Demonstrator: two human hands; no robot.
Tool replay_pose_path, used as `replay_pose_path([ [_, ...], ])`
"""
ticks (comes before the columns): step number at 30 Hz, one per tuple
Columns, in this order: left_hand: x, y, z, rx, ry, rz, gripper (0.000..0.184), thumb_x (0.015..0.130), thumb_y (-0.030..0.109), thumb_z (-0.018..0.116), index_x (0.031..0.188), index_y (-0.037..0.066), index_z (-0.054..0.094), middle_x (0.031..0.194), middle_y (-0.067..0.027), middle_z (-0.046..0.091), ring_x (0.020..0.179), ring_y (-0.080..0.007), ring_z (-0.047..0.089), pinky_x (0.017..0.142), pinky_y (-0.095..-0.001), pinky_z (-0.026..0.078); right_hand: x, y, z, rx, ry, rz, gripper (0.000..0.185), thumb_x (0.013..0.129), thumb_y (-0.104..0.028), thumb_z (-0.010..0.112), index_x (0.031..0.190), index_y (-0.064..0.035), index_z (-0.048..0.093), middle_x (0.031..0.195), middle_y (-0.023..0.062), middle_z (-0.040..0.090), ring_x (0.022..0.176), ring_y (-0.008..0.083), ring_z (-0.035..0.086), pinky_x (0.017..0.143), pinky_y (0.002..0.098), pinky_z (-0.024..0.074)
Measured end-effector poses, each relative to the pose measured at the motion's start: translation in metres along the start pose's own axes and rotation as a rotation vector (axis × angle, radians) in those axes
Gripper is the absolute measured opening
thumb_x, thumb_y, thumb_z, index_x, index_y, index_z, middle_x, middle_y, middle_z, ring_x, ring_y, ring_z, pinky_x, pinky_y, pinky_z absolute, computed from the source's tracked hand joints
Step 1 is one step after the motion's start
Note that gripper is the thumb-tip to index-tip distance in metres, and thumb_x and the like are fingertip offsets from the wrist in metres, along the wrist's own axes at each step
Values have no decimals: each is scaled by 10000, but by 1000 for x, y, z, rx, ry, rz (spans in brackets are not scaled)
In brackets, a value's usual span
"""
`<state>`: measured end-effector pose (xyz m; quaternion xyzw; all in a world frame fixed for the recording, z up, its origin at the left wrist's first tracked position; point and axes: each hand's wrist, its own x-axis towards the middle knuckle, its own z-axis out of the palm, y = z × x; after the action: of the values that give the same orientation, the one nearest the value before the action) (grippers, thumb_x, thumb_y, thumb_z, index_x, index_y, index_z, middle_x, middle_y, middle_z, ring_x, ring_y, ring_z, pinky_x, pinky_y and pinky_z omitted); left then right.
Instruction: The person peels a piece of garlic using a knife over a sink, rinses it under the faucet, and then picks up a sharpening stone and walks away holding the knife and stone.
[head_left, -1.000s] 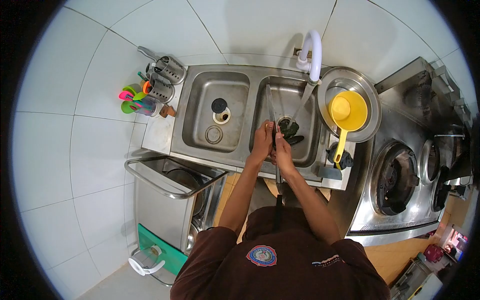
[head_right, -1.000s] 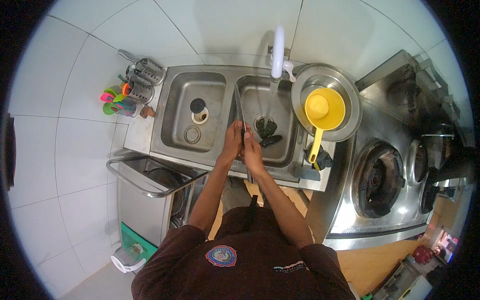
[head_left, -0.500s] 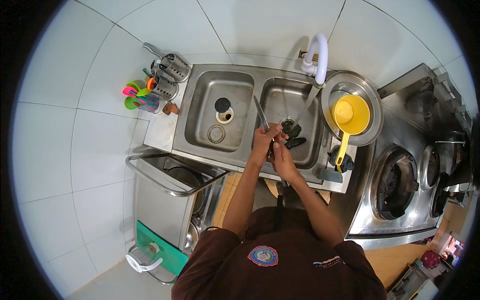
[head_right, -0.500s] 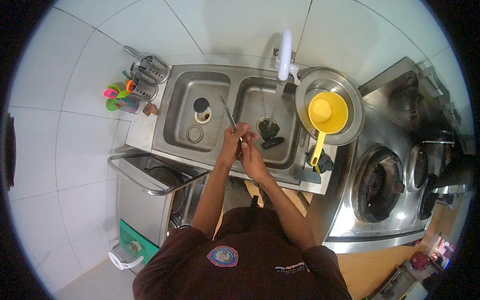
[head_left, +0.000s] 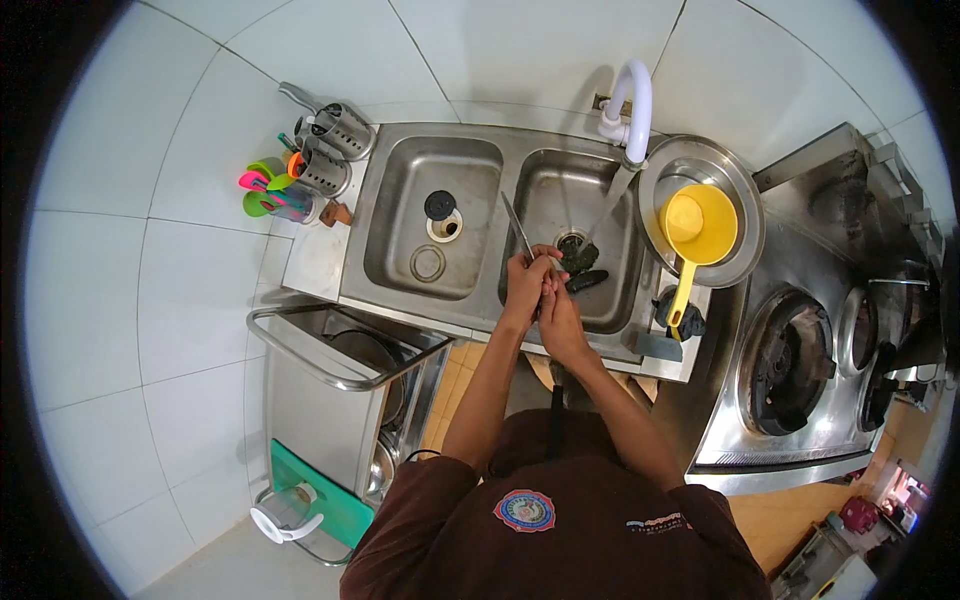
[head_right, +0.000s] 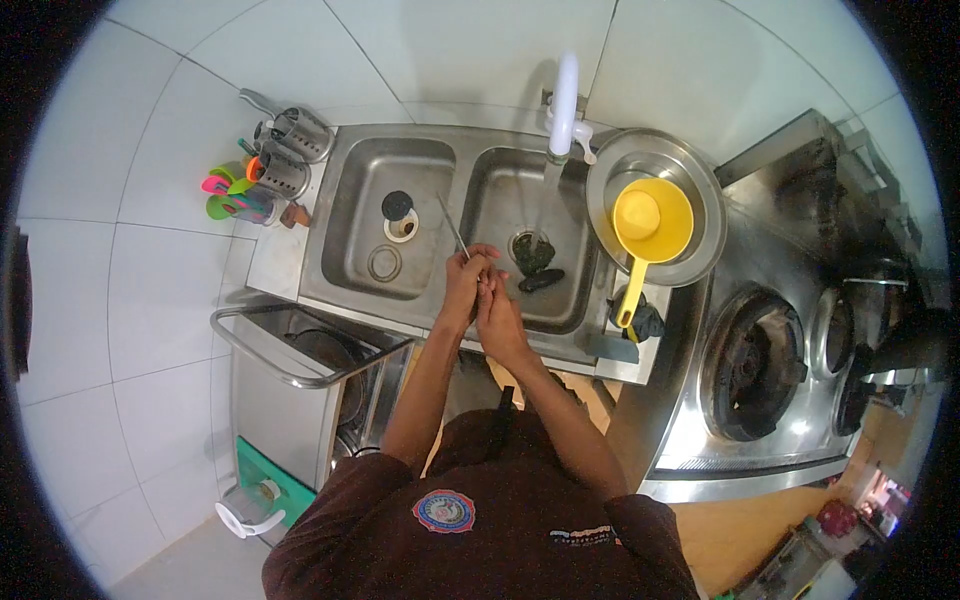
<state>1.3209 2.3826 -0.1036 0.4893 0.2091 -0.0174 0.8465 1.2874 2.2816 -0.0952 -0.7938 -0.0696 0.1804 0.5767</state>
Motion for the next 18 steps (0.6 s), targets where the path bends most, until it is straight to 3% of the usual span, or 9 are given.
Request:
replay_pose_path([
  [7,-1,-9,-5,-131,36,-57,252,900,45,490,1120,-18,594,576,0,498,484,-85,466,636,-282,532,2,-4,-3,-71,-80,131,509,1068,-332,292,1391,54,369,1189,352,569,1116,522,549,890,498,462],
  [10,0,-8,-4,-78,100,-75,293,975,182,537,1207,4,547,673,25,476,573,-64,469,785,-279,534,4,2,2,-2,-47,66,526,1061,-336,303,1392,71,344,1084,389,596,1032,559,561,828,569,461],
  [13,5,-16,-11,-106,140,-82,298,963,215,600,1196,30,578,696,2,534,566,-81,480,530,-226,409,8,16,12,-98,9,3,558,1062,-367,289,1429,52,332,1220,372,559,1139,517,543,914,525,454],
  [16,6,-19,-26,48,73,-64,428,1023,402,501,1245,39,540,694,25,479,633,-78,490,668,-240,476,12,28,14,14,-52,-7,575,1063,-388,297,1438,45,345,1328,346,510,1242,464,512,1001,471,420],
  [18,6,-20,-36,24,68,-52,543,1017,517,419,1250,40,536,717,16,484,652,-95,494,658,-247,458,18,33,12,86,-137,74,571,1063,-413,301,1418,24,389,1158,275,602,1042,375,617,867,417,478],
])
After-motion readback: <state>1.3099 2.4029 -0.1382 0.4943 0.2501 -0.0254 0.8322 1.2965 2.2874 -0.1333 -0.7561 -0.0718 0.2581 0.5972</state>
